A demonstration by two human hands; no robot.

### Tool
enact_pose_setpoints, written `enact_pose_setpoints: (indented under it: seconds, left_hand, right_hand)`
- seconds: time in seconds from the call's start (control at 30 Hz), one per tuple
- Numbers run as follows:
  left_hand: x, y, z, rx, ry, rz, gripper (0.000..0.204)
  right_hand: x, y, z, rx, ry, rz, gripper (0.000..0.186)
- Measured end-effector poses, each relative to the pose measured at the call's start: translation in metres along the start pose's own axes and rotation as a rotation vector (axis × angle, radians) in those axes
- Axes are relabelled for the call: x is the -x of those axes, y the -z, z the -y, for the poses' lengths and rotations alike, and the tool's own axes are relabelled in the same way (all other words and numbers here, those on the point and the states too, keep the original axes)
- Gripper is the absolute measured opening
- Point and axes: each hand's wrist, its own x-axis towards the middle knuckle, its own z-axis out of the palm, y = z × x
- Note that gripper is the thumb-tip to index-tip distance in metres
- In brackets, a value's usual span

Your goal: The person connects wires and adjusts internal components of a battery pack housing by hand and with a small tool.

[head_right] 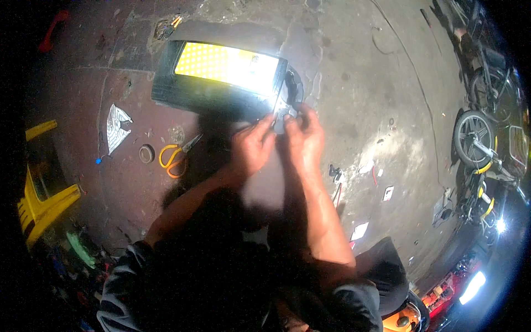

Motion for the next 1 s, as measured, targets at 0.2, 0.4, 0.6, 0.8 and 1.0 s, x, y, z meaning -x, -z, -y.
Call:
enact_pose_setpoints:
  seconds: [0.2,0.4,0.6,0.8,1.0]
  left_hand:
    - [-0.006,0.009,0.001,-0.185,-0.161,0.069,0.042]
    - [-0.013,0.018,0.008,-0.502,-0.363,0.114,0.042]
    - [-0.014,0.024,0.016,-0.463,-0.473,0.201,0.042]
    - [-0.011,0.029,0.012,-0.500,-0.210,0.459,0.061]
    - [-0.010,0.038,0.014,-0.239,-0.295,0.172,0.042]
  right_hand:
    - [-0.011,0.007,-0.017,0.090,0.149,0.090,0.025]
    - [-0.006,-0.001,-0.021,0.245,0.209,0.013,0.018]
    - [-0.011,0.010,-0.011,0.091,0.073,0.133,0.024]
    - [-0.011,0.008,-0.004,-0.092,-0.068,0.081,0.045]
    - [-0.009,0.011,-0.010,0.030,-0.062,0.095,0.055]
